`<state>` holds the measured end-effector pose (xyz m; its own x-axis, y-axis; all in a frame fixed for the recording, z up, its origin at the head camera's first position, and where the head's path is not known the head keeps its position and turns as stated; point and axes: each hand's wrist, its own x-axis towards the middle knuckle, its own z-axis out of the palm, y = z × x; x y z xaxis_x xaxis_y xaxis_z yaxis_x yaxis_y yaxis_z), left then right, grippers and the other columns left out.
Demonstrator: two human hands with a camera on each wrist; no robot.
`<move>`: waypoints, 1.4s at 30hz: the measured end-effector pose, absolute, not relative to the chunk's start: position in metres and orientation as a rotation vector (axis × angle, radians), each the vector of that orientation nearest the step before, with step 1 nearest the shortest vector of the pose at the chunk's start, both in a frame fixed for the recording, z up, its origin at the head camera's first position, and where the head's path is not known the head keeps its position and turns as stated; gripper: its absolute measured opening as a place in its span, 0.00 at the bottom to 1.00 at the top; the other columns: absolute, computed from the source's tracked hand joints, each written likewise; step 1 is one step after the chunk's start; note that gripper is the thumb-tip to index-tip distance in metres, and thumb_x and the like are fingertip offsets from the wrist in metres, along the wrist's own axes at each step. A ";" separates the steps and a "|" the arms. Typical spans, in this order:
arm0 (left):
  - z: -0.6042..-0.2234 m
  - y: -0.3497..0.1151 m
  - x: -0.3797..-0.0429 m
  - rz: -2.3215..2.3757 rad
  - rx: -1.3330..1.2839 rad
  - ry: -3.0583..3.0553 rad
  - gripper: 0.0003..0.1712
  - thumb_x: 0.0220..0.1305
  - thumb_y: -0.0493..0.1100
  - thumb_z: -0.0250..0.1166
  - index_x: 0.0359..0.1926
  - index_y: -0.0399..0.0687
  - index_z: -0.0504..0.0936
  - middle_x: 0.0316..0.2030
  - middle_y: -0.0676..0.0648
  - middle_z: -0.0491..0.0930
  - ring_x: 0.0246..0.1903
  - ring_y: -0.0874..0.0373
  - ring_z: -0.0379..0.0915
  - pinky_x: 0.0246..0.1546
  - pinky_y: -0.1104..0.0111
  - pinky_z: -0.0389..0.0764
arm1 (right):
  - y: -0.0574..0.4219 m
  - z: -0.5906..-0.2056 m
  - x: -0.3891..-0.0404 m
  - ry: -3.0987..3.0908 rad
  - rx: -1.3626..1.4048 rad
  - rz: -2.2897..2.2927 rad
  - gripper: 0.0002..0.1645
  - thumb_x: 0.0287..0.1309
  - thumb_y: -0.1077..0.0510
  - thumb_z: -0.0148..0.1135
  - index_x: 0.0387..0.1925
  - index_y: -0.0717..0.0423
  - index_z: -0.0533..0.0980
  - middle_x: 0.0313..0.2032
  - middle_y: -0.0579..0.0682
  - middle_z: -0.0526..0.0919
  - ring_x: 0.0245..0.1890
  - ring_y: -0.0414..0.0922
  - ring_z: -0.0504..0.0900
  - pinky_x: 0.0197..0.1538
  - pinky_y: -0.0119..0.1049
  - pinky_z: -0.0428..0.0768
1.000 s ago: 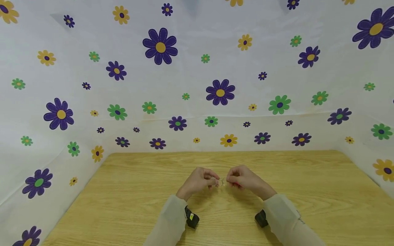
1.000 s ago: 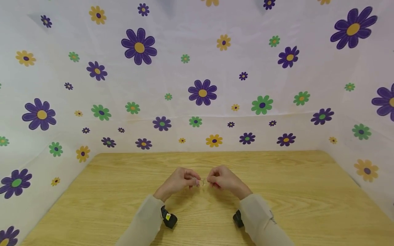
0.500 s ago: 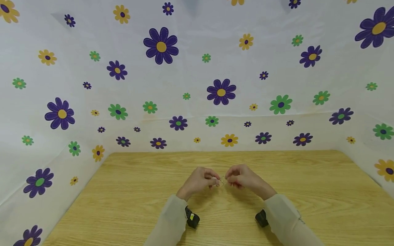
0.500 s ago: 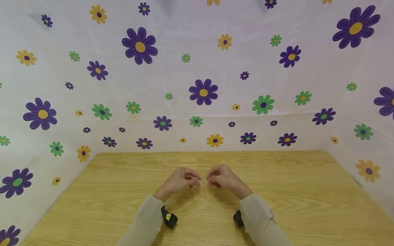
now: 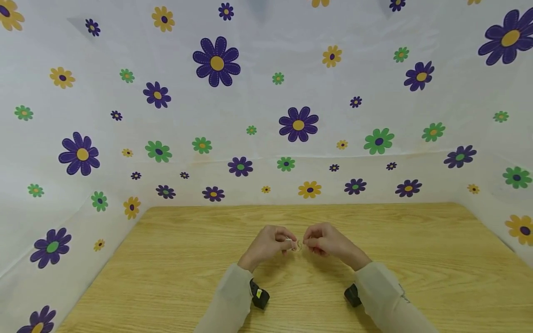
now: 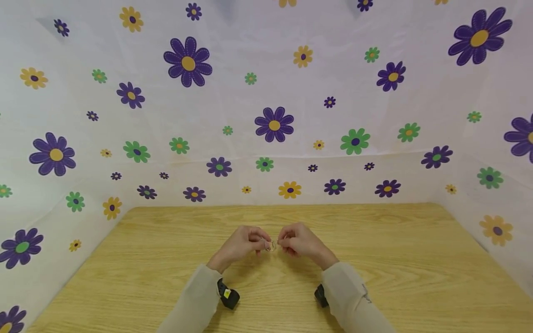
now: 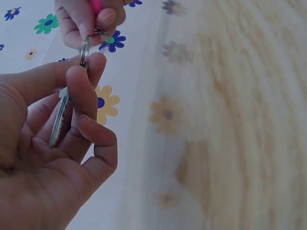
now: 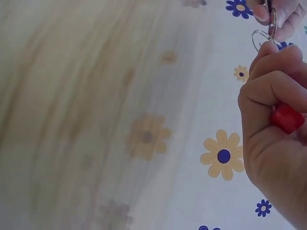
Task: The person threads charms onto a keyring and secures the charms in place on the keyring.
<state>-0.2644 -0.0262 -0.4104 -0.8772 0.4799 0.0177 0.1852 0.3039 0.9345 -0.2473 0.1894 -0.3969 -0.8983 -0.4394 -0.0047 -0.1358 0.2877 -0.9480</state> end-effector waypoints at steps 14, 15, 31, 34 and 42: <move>-0.412 -0.026 -0.264 1.611 0.677 2.301 0.04 0.68 0.31 0.64 0.39 0.36 0.86 0.30 0.44 0.87 0.23 0.50 0.78 0.29 0.68 0.75 | 0.188 -0.397 -0.247 2.273 -0.442 -1.738 0.11 0.70 0.66 0.57 0.34 0.75 0.75 0.21 0.49 0.77 0.16 0.37 0.67 0.20 0.27 0.63; -0.412 -0.026 -0.264 1.612 0.672 2.303 0.04 0.68 0.31 0.64 0.39 0.36 0.86 0.30 0.44 0.87 0.23 0.49 0.78 0.30 0.67 0.75 | 0.189 -0.397 -0.247 2.280 -0.453 -1.733 0.11 0.70 0.67 0.56 0.35 0.76 0.75 0.20 0.49 0.77 0.16 0.37 0.67 0.20 0.28 0.63; -0.414 -0.023 -0.263 1.595 0.670 2.271 0.03 0.68 0.31 0.65 0.38 0.35 0.85 0.30 0.40 0.87 0.22 0.58 0.76 0.26 0.69 0.74 | 0.190 -0.398 -0.247 2.258 -0.511 -1.731 0.06 0.69 0.71 0.52 0.38 0.75 0.73 0.23 0.53 0.79 0.18 0.39 0.72 0.22 0.29 0.66; -0.414 -0.023 -0.263 1.600 0.686 2.256 0.04 0.69 0.31 0.65 0.38 0.34 0.85 0.31 0.39 0.87 0.22 0.57 0.77 0.27 0.68 0.76 | 0.190 -0.399 -0.247 2.244 -0.516 -1.741 0.07 0.70 0.71 0.53 0.39 0.76 0.73 0.24 0.52 0.80 0.18 0.39 0.73 0.21 0.29 0.65; -0.414 -0.027 -0.265 1.591 0.698 2.261 0.06 0.71 0.32 0.63 0.42 0.35 0.85 0.32 0.42 0.88 0.27 0.47 0.81 0.33 0.64 0.80 | 0.197 -0.399 -0.249 2.258 -0.491 -1.671 0.08 0.71 0.68 0.53 0.42 0.73 0.73 0.27 0.54 0.83 0.21 0.41 0.75 0.23 0.29 0.69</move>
<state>-0.2649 -0.0273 -0.4141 -0.8408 0.5399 0.0407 0.2206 0.2729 0.9364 -0.2493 0.1968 -0.3988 -0.9002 -0.4344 -0.0289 -0.0994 0.2697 -0.9578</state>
